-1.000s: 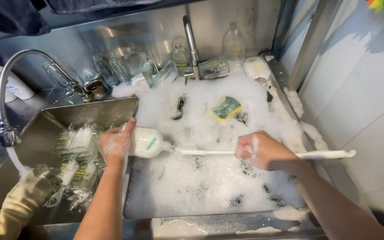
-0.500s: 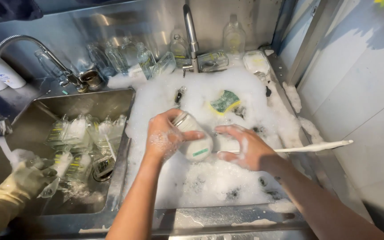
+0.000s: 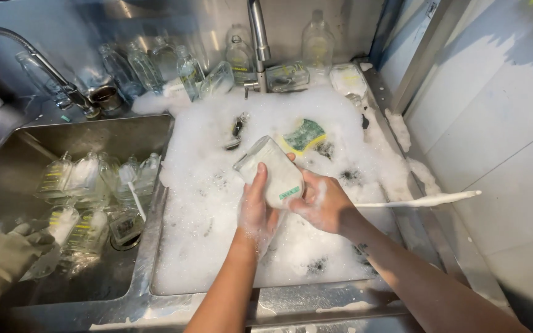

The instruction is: Scrubbing the interior and exterior of glass bottles using a sponge and a long-handled brush in a soapy sink.

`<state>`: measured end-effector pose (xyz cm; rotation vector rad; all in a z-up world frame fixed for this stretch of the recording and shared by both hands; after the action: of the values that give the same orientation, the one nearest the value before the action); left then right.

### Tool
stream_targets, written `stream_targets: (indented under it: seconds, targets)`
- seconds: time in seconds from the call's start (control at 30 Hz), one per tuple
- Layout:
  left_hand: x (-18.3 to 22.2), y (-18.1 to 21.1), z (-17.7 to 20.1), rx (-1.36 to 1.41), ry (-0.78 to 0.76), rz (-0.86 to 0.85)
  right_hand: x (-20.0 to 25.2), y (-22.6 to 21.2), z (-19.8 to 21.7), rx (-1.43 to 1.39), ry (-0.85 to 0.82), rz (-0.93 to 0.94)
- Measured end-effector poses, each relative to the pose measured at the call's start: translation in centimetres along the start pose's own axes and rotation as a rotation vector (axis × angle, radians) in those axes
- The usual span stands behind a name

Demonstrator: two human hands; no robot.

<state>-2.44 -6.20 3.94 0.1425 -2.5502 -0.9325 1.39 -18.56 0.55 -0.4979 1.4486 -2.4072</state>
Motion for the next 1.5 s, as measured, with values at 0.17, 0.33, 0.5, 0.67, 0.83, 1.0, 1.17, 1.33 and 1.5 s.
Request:
stream_targets:
  seconds: [0.17, 0.33, 0.5, 0.67, 0.83, 1.0, 1.17, 1.33, 1.5]
  targets:
    - [-1.3, -1.6, 1.6, -0.339, -0.027, 0.030, -2.0, 4.0, -0.3, -0.260, -0.025, 0.050]
    - [-1.5, -1.5, 1.4, -0.418, -0.044, -0.001, -1.6, 1.9, 0.3, -0.377, -0.040, 0.163]
    - [-0.8, -1.0, 0.6, -0.429, -0.043, -0.016, -1.4, 1.4, 0.2, -0.329, 0.007, 0.216]
    - [-1.5, -1.4, 2.3, -0.451, -0.022, -0.014, -1.1, 1.3, 0.3, -0.330, 0.017, 0.234]
    - [-0.2, -0.5, 0.1, -0.508, -0.057, -0.057, -1.6, 1.7, 0.4, -0.377, -0.103, 0.207]
    - [-0.7, -0.8, 0.7, -0.534, -0.056, -0.071, -2.1, 2.7, -0.1, -0.402, -0.078, 0.196]
    - [-0.4, -0.8, 0.6, -0.555, -0.074, -0.101, -1.6, 2.0, -0.3, -0.357, -0.031, 0.202]
    - [-0.2, -0.5, 0.2, -0.610, -0.139, -0.125, -1.4, 1.6, 0.0, -0.319, -0.024, 0.260]
    - [1.1, 1.7, -1.1, -0.592, -0.131, -0.186, -0.2, -1.4, 0.1, -0.510, -0.123, 0.252]
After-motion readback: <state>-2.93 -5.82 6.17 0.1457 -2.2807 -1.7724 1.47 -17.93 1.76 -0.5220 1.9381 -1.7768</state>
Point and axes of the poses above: each hand's wrist, its own x-axis away from the middle knuckle, its own z-axis out of the back of the hand, y = z × x, the point moved 1 cm from there along -x, towards the middle knuckle, and after that the axes turned 1 degree about -z, right-handed, at the moved point
